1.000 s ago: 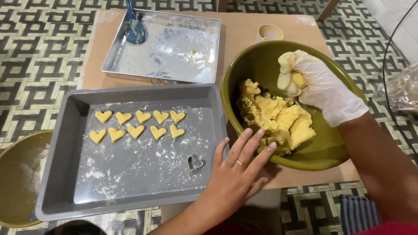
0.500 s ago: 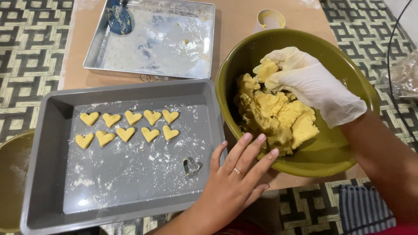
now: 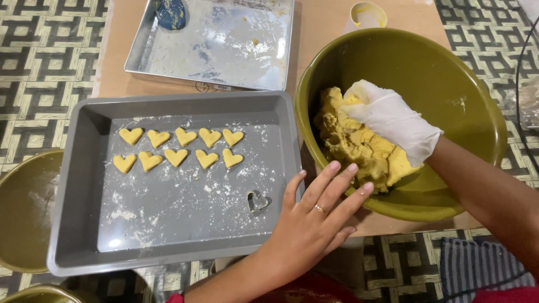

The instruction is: Cutting heart-shaped cookies from a bowl of dough and arranging them on a baking tray.

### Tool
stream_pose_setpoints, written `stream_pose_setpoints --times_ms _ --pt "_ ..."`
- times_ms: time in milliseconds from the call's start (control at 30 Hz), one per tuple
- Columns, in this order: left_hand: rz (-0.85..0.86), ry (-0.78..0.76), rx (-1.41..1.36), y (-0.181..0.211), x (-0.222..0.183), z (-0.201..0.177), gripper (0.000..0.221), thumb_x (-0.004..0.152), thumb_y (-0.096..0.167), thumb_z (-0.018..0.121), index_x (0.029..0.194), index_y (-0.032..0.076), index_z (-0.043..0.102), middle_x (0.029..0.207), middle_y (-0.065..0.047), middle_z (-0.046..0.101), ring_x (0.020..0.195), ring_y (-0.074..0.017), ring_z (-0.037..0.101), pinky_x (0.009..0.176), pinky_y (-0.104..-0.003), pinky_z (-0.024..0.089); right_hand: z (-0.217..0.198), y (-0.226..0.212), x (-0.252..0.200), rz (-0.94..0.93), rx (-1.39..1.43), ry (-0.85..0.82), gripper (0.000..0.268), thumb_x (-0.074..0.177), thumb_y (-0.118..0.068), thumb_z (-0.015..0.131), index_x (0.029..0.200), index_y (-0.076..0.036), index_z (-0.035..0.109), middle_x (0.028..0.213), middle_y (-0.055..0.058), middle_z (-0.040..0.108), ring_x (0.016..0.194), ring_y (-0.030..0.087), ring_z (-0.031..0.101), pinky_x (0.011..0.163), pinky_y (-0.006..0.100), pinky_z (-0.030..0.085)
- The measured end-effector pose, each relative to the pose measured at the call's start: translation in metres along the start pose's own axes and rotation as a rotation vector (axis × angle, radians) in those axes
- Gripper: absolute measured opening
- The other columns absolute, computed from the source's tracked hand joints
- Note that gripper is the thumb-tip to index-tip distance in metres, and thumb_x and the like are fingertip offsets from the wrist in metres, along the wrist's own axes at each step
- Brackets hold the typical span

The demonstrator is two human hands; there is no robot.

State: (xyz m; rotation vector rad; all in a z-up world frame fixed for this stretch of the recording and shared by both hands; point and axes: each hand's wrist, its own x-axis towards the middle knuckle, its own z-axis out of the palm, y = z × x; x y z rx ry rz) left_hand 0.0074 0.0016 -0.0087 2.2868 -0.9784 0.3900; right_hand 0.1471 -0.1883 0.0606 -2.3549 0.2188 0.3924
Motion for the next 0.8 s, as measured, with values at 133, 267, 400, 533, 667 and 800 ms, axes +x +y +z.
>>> stream_pose_setpoints --times_ms 133,267,400,533,667,800 --pt "0.009 -0.001 -0.002 -0.001 0.0 0.0 0.079 0.09 0.032 0.078 0.156 0.015 0.04 0.165 -0.011 0.036 0.154 -0.0278 0.029 0.116 -0.056 0.025 -0.001 -0.018 -0.008 0.109 -0.017 0.011 0.034 0.096 -0.031 0.053 0.123 -0.012 0.06 0.112 0.007 0.067 0.1 0.02 0.062 0.088 0.035 0.051" --pt "0.005 0.013 0.018 0.0 0.0 0.0 0.082 0.087 0.034 0.082 0.156 0.016 0.041 0.164 -0.01 0.037 0.154 -0.0269 0.03 0.116 -0.056 0.025 -0.004 -0.015 -0.005 0.119 0.166 0.004 0.022 0.097 -0.017 0.057 0.117 -0.01 0.063 0.106 0.002 0.067 0.096 0.011 0.061 0.085 0.026 0.05" --pt "0.003 -0.001 0.008 0.0 0.0 0.001 0.081 0.089 0.034 0.08 0.157 0.016 0.04 0.165 -0.011 0.036 0.154 -0.0271 0.029 0.117 -0.057 0.024 -0.011 -0.013 -0.015 0.032 0.327 -0.146 0.021 0.095 -0.005 0.062 0.114 0.002 0.057 0.099 0.01 0.06 0.085 0.015 0.058 0.075 0.029 0.051" --pt "0.001 0.007 0.009 0.0 0.0 0.002 0.08 0.089 0.033 0.081 0.156 0.017 0.041 0.165 -0.01 0.037 0.154 -0.0266 0.029 0.117 -0.056 0.025 -0.009 -0.025 -0.02 0.093 0.245 -0.124 0.023 0.093 -0.002 0.062 0.116 -0.001 0.059 0.101 0.009 0.063 0.088 0.016 0.06 0.077 0.029 0.052" --pt "0.002 0.01 0.04 0.001 0.0 0.0 0.079 0.089 0.035 0.08 0.156 0.017 0.042 0.164 -0.01 0.038 0.153 -0.0262 0.032 0.117 -0.056 0.026 -0.006 0.003 0.001 0.037 0.196 -0.095 0.015 0.098 -0.006 0.061 0.112 -0.005 0.058 0.092 0.009 0.064 0.079 0.015 0.058 0.07 0.028 0.049" --pt "0.0 0.015 0.033 0.001 0.001 0.001 0.08 0.087 0.034 0.082 0.155 0.017 0.043 0.163 -0.009 0.039 0.153 -0.0263 0.032 0.117 -0.056 0.026 -0.002 -0.015 -0.011 0.102 0.088 -0.097 0.022 0.091 -0.01 0.062 0.113 -0.006 0.061 0.095 0.004 0.061 0.086 0.013 0.056 0.077 0.026 0.047"
